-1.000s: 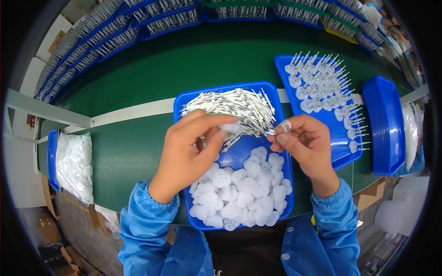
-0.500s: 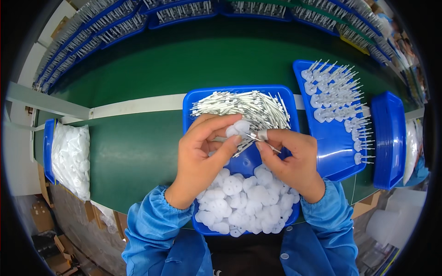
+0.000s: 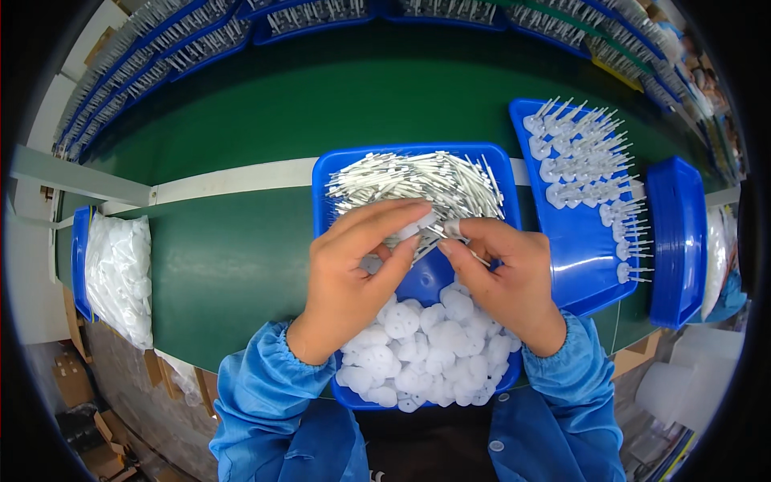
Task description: The person repeatedly picks a white plastic cap and a metal stick, inserts the stick into the cap, and places the assembled unit into a blue tray. The process is continuous and repetitive, with the person handling the components one at a time.
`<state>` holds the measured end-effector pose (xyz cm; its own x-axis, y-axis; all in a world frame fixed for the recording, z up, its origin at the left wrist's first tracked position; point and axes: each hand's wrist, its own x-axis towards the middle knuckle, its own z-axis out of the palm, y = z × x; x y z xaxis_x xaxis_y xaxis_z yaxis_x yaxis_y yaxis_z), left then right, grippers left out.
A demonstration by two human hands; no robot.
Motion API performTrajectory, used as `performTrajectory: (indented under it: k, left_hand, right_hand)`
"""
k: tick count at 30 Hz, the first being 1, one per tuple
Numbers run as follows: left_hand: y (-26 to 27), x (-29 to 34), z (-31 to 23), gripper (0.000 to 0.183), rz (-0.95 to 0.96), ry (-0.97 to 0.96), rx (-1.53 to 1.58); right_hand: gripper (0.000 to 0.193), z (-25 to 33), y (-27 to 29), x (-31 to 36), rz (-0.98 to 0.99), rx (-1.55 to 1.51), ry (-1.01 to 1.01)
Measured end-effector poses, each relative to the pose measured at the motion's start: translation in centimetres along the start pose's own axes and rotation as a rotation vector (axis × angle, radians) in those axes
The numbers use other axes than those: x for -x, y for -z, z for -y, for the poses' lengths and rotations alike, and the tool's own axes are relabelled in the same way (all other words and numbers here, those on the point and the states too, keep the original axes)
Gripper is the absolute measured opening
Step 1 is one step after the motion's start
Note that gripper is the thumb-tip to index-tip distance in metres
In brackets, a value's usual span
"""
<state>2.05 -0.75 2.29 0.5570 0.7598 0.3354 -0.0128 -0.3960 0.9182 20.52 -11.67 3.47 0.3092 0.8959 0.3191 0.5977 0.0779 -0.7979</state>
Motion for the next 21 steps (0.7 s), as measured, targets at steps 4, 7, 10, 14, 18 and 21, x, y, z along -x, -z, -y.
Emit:
performTrajectory:
  k: [4,7,10,14,18,21]
  left_hand:
    - [0.0,0.2,0.0,0.046,0.042,-0.025,-0.076]
    - [0.2,0.5,-0.4,0.046,0.067,-0.019,-0.106]
    - [0.1,0.4,-0.6,0.047,0.06,-0.093,-0.158]
    - [-0.4,0.8,-0.7,0.048,0.031,-0.088,-0.233]
    - [-0.5,1.0,-0.8,0.048,0.024,-0.093,-0.287]
    - [-0.6,1.0,-1.0,0.049,0.017,-0.078,-0.268]
  right_hand:
    - [0.013,0.3,0.2,-0.2,0.106,-0.169,-0.122]
    - [0.013,1.2,0.9,-0.5,0.233,-0.304,-0.4]
    - [0.013,0.9,0.5,-0.4,0.098,-0.122,-0.137]
    - [0.016,0.7,0.2,-0.7,-0.027,0.372,0.335]
    - [0.016,0.9,-0.3,-0.7,-0.072,0.418,0.372]
    - [0.015,0.5,-0.2,-0.9,-0.058,0.352,0.365]
